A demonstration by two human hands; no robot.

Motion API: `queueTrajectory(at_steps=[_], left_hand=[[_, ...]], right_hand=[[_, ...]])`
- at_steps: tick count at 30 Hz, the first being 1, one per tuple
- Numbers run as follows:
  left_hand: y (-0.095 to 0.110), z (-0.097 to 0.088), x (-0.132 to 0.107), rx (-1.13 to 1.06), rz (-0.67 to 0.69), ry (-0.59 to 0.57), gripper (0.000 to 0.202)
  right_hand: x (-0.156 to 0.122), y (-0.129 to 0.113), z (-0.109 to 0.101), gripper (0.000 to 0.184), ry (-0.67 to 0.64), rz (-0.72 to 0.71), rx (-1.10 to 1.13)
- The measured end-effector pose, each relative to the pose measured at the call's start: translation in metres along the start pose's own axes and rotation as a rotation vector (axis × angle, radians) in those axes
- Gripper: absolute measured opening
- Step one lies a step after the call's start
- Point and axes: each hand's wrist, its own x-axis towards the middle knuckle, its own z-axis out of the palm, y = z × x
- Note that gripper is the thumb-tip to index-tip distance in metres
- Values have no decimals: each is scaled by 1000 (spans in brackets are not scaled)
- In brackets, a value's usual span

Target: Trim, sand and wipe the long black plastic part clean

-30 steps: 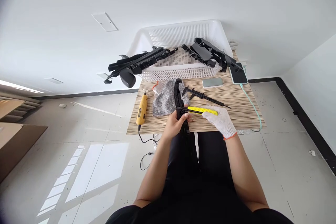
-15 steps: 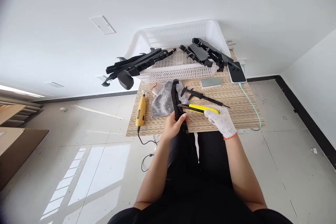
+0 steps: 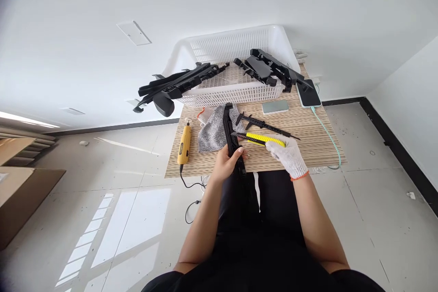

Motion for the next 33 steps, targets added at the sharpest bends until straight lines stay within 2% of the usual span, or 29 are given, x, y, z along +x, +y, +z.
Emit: queueTrajectory(at_steps=[2, 5, 9, 12, 15, 19, 22, 25, 28, 31, 33], left_hand=[[2, 0, 0, -5, 5, -1, 62], [4, 1, 0, -8, 7, 9, 63], [6, 1, -1, 20, 37, 20, 61], [4, 0, 0, 22, 56, 24, 63], [3, 0, 0, 39, 69, 31, 61], [2, 0, 0, 19, 59, 42, 59], [2, 0, 0, 39, 68, 42, 50], [3, 1, -1, 20, 69, 45, 57], [3, 2, -2, -4, 46, 52, 64], [3, 1, -2, -7, 22, 56, 64], [2, 1, -2, 13, 36, 54, 58]], right_hand=[[3, -1, 1, 47, -30, 7, -19], [9, -5, 4, 47, 39, -49, 30], [12, -11, 10, 50, -65, -45, -43], [11, -12, 15, 53, 11, -137, -6], [12, -12, 17, 54, -86, -104, -55], [11, -12, 18, 54, -18, -130, 3], [10, -11, 18, 53, -110, -96, -39], [8, -8, 18, 51, -69, -110, -1], [6, -3, 16, 49, -74, -61, 9], [4, -1, 13, 50, 0, -35, 64], [3, 0, 11, 49, -68, 3, 28]])
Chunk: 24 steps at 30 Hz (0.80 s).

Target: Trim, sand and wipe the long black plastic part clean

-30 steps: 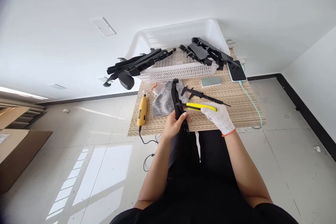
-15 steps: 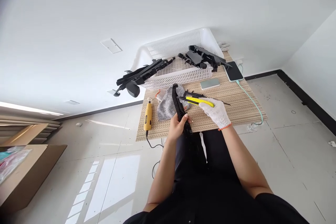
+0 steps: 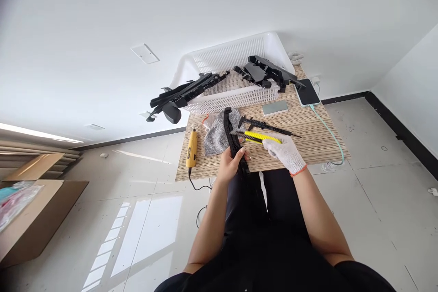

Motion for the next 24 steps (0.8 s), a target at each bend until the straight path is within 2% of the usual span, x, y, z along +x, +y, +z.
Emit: queueTrajectory(at_steps=[2, 5, 8, 12, 15, 17, 20, 22, 24], left_hand=[[-1, 0, 0, 10, 21, -3, 55], [-1, -1, 1, -2, 22, -7, 58], [0, 0, 1, -7, 10, -1, 58], [0, 0, 0, -7, 3, 9, 58], [0, 0, -2, 2, -22, 1, 58], [2, -1, 1, -41, -55, -1, 62], [10, -7, 16, -31, 3, 0, 58], [19, -14, 33, 37, 76, -6, 49], [30, -22, 51, 40, 80, -31, 46]], right_hand=[[-1, 0, -1, 49, -38, -12, -54], [-3, 1, 0, 51, 40, -76, -32], [-4, 1, 0, 49, -33, -30, -69], [-5, 0, 2, 50, 19, -63, -49], [-5, 1, 3, 50, -29, -30, -52], [-3, 3, 3, 50, 44, -51, 13], [0, 6, 1, 48, 163, -56, 161], [0, 6, 0, 48, 155, -43, 178], [-1, 6, -1, 48, 121, -39, 145]])
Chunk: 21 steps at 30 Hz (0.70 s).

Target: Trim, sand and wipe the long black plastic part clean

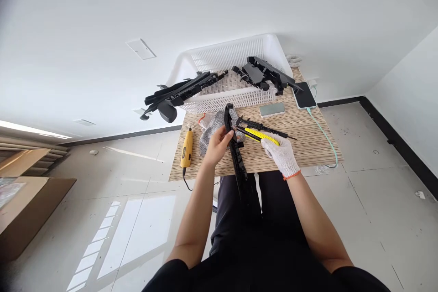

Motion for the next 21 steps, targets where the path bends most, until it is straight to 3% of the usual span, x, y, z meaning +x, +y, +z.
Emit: queueTrajectory(at_steps=[4, 8, 12, 16, 21], left_hand=[[20, -12, 29, 65, -3, 22, 50], [31, -13, 34, 191, 33, 32, 54], [27, -7, 27, 101, 4, -107, 62], [17, -3, 13, -34, -22, -143, 63], [3, 6, -21, -174, -209, -229, 55]], right_hand=[[0, 0, -1, 47, -12, 1, -10], [1, 1, -1, 48, 11, 14, 23], [0, -2, 0, 46, 34, 47, 38], [0, -6, 0, 45, 68, 69, 93], [2, -5, -3, 46, -36, 81, -20]])
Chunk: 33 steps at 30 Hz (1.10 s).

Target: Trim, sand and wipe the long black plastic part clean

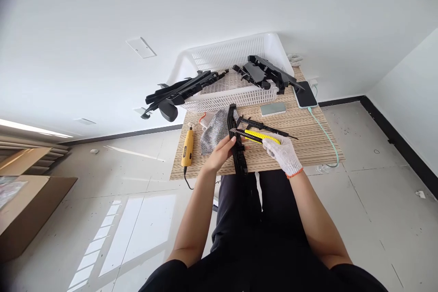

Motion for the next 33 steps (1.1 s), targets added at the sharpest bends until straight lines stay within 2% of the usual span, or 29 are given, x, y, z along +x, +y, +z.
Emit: queueTrajectory(at_steps=[3, 8, 12, 16, 20, 24, 29, 33], left_hand=[[-16, 12, -16, -4, -53, -20, 56], [-31, 23, -24, 187, 148, 90, 54], [-33, 24, -24, 289, 159, 98, 41], [-35, 23, -25, 304, 166, 112, 37], [-36, 23, -26, 340, 185, 119, 34], [-35, 23, -25, 300, 181, 115, 36], [-34, 21, -24, 332, 200, 137, 37], [-35, 21, -24, 322, 210, 122, 38]], right_hand=[[0, 2, 0, 44, -53, -30, -78], [-3, 1, -2, 45, 70, -141, 4], [-7, -1, -8, 48, -22, -60, -113], [-8, 0, -10, 49, 23, -93, -97], [-8, 1, -8, 50, -57, -41, -148], [-9, -3, -7, 46, 25, -87, -79], [-9, -4, -7, 48, -97, -48, -178], [-7, -1, -6, 49, -8, -88, -133]])
